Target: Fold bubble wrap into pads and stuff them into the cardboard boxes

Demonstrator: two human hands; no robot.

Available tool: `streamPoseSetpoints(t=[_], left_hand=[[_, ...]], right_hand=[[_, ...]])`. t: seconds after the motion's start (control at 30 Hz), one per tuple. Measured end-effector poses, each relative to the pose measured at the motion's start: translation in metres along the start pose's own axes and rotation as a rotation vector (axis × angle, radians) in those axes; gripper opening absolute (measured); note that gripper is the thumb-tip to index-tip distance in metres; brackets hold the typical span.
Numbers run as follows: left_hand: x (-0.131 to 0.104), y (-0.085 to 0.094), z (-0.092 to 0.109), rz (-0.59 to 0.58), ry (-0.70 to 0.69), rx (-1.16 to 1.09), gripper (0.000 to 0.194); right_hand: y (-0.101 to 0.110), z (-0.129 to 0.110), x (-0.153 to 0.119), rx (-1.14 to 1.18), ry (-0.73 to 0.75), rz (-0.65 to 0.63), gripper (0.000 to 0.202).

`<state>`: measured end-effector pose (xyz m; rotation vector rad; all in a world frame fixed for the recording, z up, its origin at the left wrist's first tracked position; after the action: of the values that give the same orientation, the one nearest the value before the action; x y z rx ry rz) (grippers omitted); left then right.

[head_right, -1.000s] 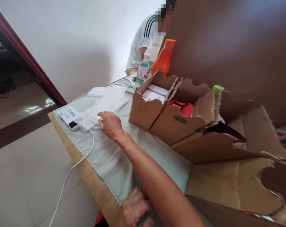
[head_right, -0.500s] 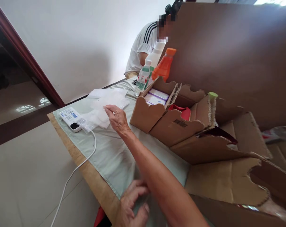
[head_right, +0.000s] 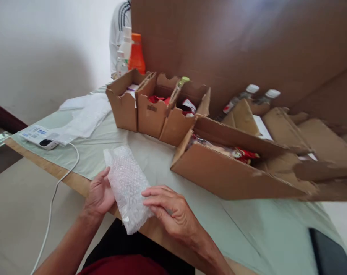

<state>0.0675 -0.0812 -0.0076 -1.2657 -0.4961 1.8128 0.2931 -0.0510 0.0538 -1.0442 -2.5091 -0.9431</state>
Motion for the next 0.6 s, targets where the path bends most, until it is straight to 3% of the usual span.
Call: streamPoseSetpoints(t=[0.13,0.33,0.43,0.5,0.6], left_hand=[[-0.01,-0.009,-0.018,0.042,-0.007,0.204,0.061],[-0.009,-0.045,-0.036,-0.113,-0.025,0.567,0.064],[0.008,-0.053,-0.033,-0.069,-0.16,0.732,0.079],[0.014,-0.047,-0.028,0.006,-0.306,0.772,0.087],[0.003,-0.028,-0.021,0.059,-0.571,1.003,0.072]], right_hand=[[0.002,-0.02,-0.058,0.025,-0.044,0.021,0.03],[0.0,-0.038,-0.101,0.051,-0.095,0.076,0.035],[0.0,-0.039,-0.111,-0.004,-0.131,0.068,0.035],[0.001,-0.038,-0.117,-0.098,-0.155,0.057,0.037],[-0.001,-0.036,-0.126,-0.31,-0.169,0.038,0.039]])
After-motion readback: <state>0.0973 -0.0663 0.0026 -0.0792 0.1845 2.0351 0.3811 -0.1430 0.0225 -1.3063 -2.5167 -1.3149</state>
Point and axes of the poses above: each hand's wrist, its own x-axis towards the middle knuckle, its own y-axis out of the back of the hand, z = x × y, the point moved 1 cm from there along x, towards the middle knuckle, and after that the axes turned 9 degrees about y, right-handed, at the moved point
